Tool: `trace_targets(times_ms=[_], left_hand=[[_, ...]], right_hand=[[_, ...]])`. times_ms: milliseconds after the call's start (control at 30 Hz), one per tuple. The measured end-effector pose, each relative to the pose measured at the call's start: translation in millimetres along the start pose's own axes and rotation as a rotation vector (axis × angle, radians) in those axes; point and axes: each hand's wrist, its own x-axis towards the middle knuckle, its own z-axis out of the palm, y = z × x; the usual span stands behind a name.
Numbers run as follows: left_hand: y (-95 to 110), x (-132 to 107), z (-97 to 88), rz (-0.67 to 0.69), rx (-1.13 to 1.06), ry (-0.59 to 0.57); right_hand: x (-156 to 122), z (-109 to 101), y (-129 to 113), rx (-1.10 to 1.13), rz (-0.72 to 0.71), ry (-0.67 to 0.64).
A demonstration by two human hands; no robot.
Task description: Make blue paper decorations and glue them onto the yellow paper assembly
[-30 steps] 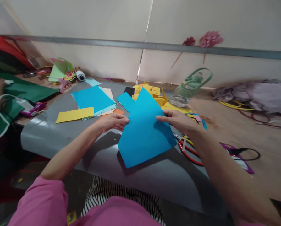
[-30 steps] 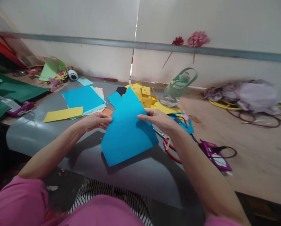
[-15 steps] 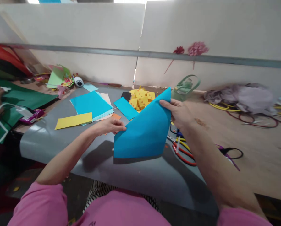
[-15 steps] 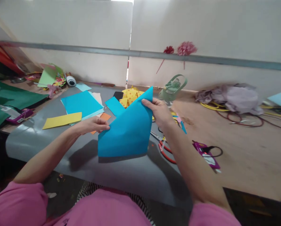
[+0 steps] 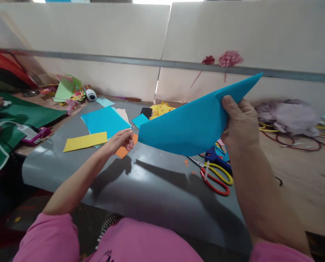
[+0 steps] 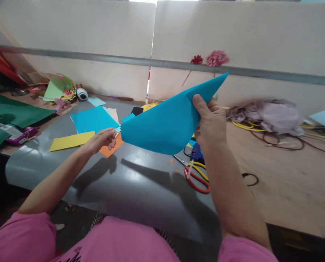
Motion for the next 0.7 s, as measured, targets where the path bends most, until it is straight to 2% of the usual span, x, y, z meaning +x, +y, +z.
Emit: trace_targets(times_ms=[167,300,500,700], left_hand=[[-5.2,2.1,5.9,-0.003,-0.035,0.006],[-7.3,0.4,9.0,-0.006,-0.029,-0.013],[-13.1,0.9,8.5,-0.061,-0.04,0.021],[-15.8,3.4,8.6,-0.103,-0.039,0.063]], right_hand=[[-8.4,-2.5,2.1,0.002,0.001,-0.047],[-9.4,-7.3,6.5,-0.006,0.031,-0.032],[-20.4,-13.7,10.3,-0.012,0.047,-0.034],[-26.2,-19.0,5.1,0.046,-0.045,0.017]])
